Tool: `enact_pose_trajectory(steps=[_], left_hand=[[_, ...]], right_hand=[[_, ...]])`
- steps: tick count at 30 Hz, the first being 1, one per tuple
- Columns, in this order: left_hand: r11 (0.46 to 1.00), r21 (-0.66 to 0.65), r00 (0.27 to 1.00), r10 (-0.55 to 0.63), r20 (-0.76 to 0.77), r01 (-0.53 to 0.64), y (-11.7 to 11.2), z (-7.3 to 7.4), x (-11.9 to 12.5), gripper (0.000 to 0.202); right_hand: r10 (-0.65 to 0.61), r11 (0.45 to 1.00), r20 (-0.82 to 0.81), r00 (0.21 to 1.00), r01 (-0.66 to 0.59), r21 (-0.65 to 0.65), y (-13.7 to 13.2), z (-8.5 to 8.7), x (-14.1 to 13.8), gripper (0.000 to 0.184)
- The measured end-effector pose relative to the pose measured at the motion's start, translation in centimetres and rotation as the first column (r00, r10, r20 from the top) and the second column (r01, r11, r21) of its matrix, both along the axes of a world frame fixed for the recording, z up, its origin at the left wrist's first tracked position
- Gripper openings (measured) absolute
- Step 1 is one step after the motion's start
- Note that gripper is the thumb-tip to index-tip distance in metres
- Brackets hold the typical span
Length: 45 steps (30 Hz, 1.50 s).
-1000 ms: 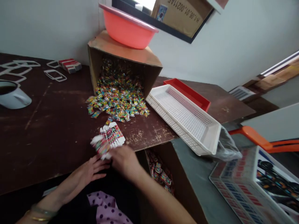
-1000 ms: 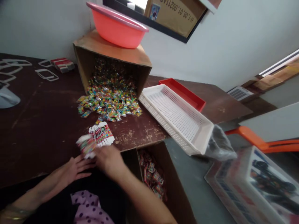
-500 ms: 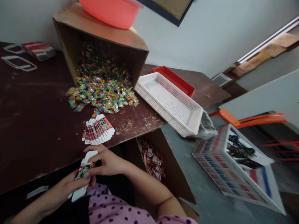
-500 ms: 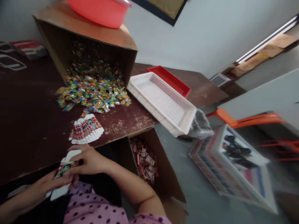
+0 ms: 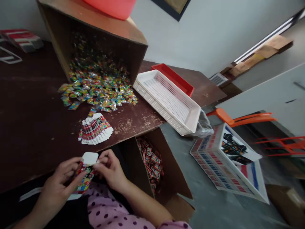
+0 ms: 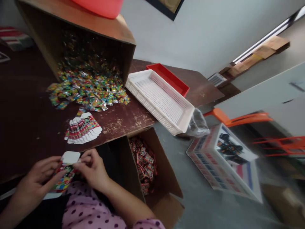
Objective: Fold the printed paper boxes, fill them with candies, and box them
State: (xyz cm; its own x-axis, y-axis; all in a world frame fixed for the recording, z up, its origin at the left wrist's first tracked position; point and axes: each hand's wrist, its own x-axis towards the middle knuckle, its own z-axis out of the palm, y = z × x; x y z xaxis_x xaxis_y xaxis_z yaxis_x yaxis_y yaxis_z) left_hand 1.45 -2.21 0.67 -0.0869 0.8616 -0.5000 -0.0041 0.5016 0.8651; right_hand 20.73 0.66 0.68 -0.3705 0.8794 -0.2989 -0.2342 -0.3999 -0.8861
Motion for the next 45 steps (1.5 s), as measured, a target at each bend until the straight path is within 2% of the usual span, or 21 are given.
enact_pose_trajectory(steps=[2, 5, 7, 9, 10, 12, 14, 15, 16, 18, 20, 23, 25, 28, 30, 33, 36, 38, 39, 41, 45], left_hand=[[0.993, 0.104, 0.995, -0.039, -0.092, 0.049, -0.5, 0.8, 0.6, 0.049], [0.974, 0.113, 0.980, -0.191, -0.049, 0.196, -1.4, 1.5, 1.1, 0.036], [0.950, 0.108, 0.956, -0.287, -0.062, 0.293, -1.9, 2.0, 0.9, 0.028], [0.925, 0.113, 0.930, -0.351, -0.111, 0.363, -2.3, 2.5, 0.5, 0.016], [0.924, 0.113, 0.927, -0.350, -0.136, 0.365, -2.4, 2.7, 0.3, 0.015], [0.956, 0.101, 0.957, -0.264, -0.117, 0.276, -2.5, 2.9, 0.0, 0.014], [0.994, 0.023, 0.994, -0.107, 0.035, 0.106, -2.4, 2.8, 0.0, 0.019], [0.998, -0.047, 0.990, -0.027, 0.142, 0.034, -2.4, 2.6, 0.0, 0.028], [0.992, -0.123, 0.968, 0.035, 0.250, -0.004, -2.4, 2.4, 0.0, 0.036], [0.971, -0.240, 0.907, 0.097, 0.409, 0.004, -2.4, 1.9, 0.0, 0.043], [0.960, -0.278, 0.870, 0.111, 0.481, 0.031, -2.5, 1.5, -0.3, 0.044], [0.965, -0.260, 0.857, 0.107, 0.504, 0.032, -3.0, 1.2, -1.1, 0.045], [0.976, -0.208, 0.884, 0.045, 0.466, 0.060, -3.3, 1.0, -1.7, 0.049], [0.982, -0.112, 0.927, -0.105, 0.360, 0.154, -3.6, 0.8, -2.4, 0.058], [0.977, -0.084, 0.926, -0.159, 0.342, 0.198, -3.7, 0.5, -2.5, 0.058], [0.977, -0.090, 0.920, -0.149, 0.361, 0.194, -3.8, 0.1, -2.5, 0.056], [0.980, -0.092, 0.912, -0.125, 0.390, 0.174, -4.0, -0.4, -2.6, 0.054], [0.981, -0.101, 0.903, -0.110, 0.415, 0.166, -4.1, -0.7, -2.8, 0.054], [0.982, -0.106, 0.900, -0.098, 0.424, 0.156, -4.2, -0.9, -2.9, 0.053], [0.987, -0.090, 0.898, -0.085, 0.432, 0.136, -4.4, -1.2, -3.0, 0.052], [0.984, -0.058, 0.895, -0.127, 0.427, 0.167, -4.4, -1.8, -2.8, 0.050]], right_hand=[[0.033, 0.978, -0.186, 0.982, -0.070, -0.196, -0.2, -0.4, 0.5, 0.048], [0.111, 0.885, -0.338, 0.934, -0.248, -0.395, -0.3, -1.2, 1.1, 0.044], [0.192, 0.818, -0.362, 0.912, -0.353, -0.454, -0.2, -1.7, 1.2, 0.045], [0.292, 0.779, -0.338, 0.895, -0.428, -0.458, 0.0, -2.0, 1.0, 0.049], [0.347, 0.776, -0.304, 0.887, -0.453, -0.438, 0.2, -2.0, 0.7, 0.050], [0.409, 0.843, -0.148, 0.900, -0.435, -0.318, 0.4, -1.5, 0.1, 0.046], [0.375, 0.927, 0.093, 0.922, -0.372, -0.050, 0.3, -0.7, -0.6, 0.034], [0.336, 0.927, 0.196, 0.921, -0.361, 0.106, 0.1, -0.2, -0.9, 0.027], [0.304, 0.900, 0.269, 0.914, -0.368, 0.235, -0.1, 0.2, -1.2, 0.024], [0.289, 0.845, 0.326, 0.900, -0.400, 0.356, -0.6, 0.8, -1.9, 0.028], [0.287, 0.857, 0.309, 0.907, -0.387, 0.340, -0.8, 0.9, -2.5, 0.028], [0.252, 0.898, 0.270, 0.929, -0.329, 0.291, -0.6, 0.6, -3.1, 0.023], [0.280, 0.873, 0.264, 0.923, -0.359, 0.329, -0.4, 0.6, -3.1, 0.021], [0.356, 0.796, 0.288, 0.889, -0.450, 0.405, -0.1, 1.0, -2.6, 0.024], [0.367, 0.794, 0.302, 0.880, -0.466, 0.390, 0.0, 1.3, -2.3, 0.025], [0.336, 0.810, 0.344, 0.877, -0.456, 0.370, 0.0, 1.3, -2.3, 0.023], [0.276, 0.787, 0.397, 0.875, -0.443, 0.430, -0.4, 0.7, -2.6, 0.025], [0.224, 0.722, 0.444, 0.868, -0.454, 0.522, -0.8, 0.3, -2.5, 0.027], [0.199, 0.668, 0.475, 0.857, -0.474, 0.574, -1.0, 0.1, -2.3, 0.028], [0.168, 0.533, 0.558, 0.812, -0.551, 0.642, -1.0, -0.1, -1.9, 0.029], [0.127, 0.229, 0.728, 0.674, -0.734, 0.639, 0.7, 0.3, -1.4, 0.029]])
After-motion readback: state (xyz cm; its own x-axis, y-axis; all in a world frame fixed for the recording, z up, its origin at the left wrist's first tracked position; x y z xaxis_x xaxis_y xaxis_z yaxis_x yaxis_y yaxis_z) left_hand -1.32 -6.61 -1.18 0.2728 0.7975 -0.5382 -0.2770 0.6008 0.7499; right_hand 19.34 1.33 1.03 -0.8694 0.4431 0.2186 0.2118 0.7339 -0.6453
